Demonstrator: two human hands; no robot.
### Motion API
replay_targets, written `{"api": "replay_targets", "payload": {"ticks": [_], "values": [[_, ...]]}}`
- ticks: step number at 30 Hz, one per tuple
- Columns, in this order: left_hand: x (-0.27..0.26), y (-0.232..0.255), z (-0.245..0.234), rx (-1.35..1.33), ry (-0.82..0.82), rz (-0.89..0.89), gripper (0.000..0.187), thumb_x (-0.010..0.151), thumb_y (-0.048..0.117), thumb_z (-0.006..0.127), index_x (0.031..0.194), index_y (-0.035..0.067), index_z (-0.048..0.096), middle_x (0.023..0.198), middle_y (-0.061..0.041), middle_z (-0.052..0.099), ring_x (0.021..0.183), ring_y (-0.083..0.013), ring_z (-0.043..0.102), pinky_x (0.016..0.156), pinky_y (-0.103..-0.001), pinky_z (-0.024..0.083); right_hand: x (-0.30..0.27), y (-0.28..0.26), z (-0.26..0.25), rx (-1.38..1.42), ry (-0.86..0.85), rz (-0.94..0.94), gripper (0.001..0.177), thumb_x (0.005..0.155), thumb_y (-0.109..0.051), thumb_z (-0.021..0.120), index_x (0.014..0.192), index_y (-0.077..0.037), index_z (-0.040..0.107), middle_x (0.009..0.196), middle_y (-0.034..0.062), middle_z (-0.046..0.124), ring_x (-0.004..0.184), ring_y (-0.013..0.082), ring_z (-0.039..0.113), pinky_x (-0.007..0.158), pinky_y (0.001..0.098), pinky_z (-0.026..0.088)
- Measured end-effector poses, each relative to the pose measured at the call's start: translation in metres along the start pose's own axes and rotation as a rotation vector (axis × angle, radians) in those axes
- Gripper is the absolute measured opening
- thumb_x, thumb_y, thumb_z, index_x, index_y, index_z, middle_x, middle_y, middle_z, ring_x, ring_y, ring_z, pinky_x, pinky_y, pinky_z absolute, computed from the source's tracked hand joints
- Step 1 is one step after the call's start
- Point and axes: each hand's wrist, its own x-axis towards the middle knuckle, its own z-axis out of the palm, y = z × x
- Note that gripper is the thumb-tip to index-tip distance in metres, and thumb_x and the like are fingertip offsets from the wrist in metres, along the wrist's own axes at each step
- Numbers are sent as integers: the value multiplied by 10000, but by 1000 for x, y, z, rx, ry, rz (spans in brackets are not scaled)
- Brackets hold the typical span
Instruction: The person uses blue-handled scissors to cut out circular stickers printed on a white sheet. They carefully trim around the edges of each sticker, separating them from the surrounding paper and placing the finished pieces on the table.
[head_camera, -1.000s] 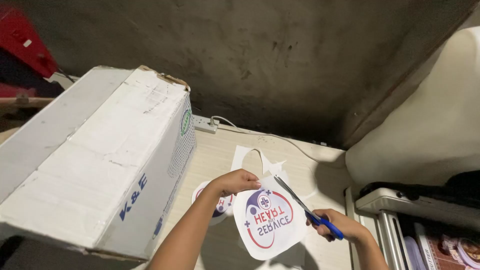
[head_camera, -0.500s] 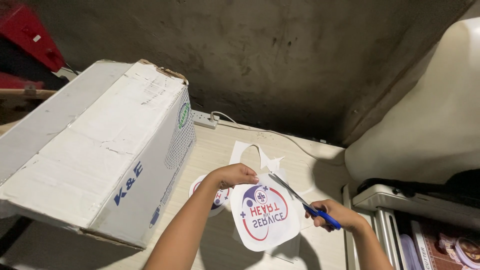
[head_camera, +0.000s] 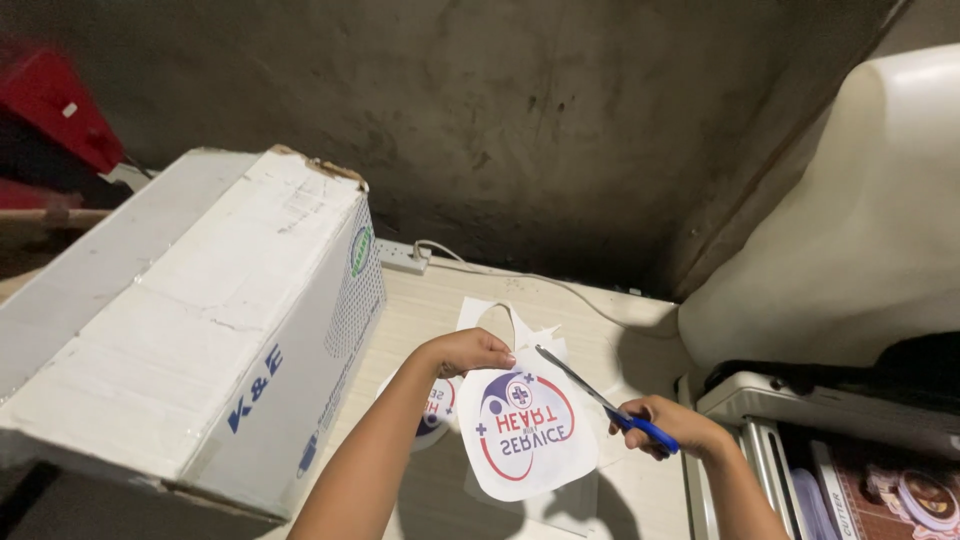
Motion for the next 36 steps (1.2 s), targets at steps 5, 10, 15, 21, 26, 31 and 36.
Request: {"api": "replay_targets", "payload": {"ticks": [5,10,15,21,26,31,36], "values": [[14,1,-18,19,-62,29,243,949,231,708,1065,32,783,845,-59,784,658,-79,693,562,-242,551,4,-17,-1,-2,26,-19,817,465,-621,933,988,-16,768,511,-23,554,417,122,565,389,265,413],[17,9,-32,80,-70,29,253,966,251,706,1019,18,789,799,-57,764,599,-75,644,507,-247,493,11,-31,-2,6,45,-8,792,472,-624,938,967,-29,766,517,-32,531,418,111,536,387,255,379],[21,7,-51,79,-100,30,217,950,250,711,999,54,793,774,-33,759,575,-67,617,478,-249,449,18,-38,-1,-2,77,14,705,508,-526,969,959,-29,753,530,-27,555,422,107,528,383,261,382],[26,3,-66,117,-97,16,239,940,289,725,994,66,793,753,-14,748,563,-64,604,477,-248,443,27,-41,3,9,69,-6,639,561,-472,977,951,-14,761,529,-17,554,427,104,522,381,257,377],[28,1,-71,166,-118,33,217,929,291,726,943,87,800,700,-11,731,535,-63,573,463,-246,408,35,-37,9,25,105,64,618,555,-419,981,953,1,764,526,-2,573,419,116,532,370,266,379],[32,-11,-73,154,-134,35,206,928,286,740,902,91,799,662,0,719,522,-54,577,462,-231,415,30,-41,18,51,83,92,605,570,-393,994,950,15,760,532,-17,566,428,108,523,375,271,378],[37,-17,-73,255,-148,90,257,952,331,740,897,89,804,627,-1,638,489,-56,470,429,-236,337,41,-29,33,302,113,-54,786,562,-497,945,1078,42,698,614,21,588,475,142,581,416,281,465]]}}
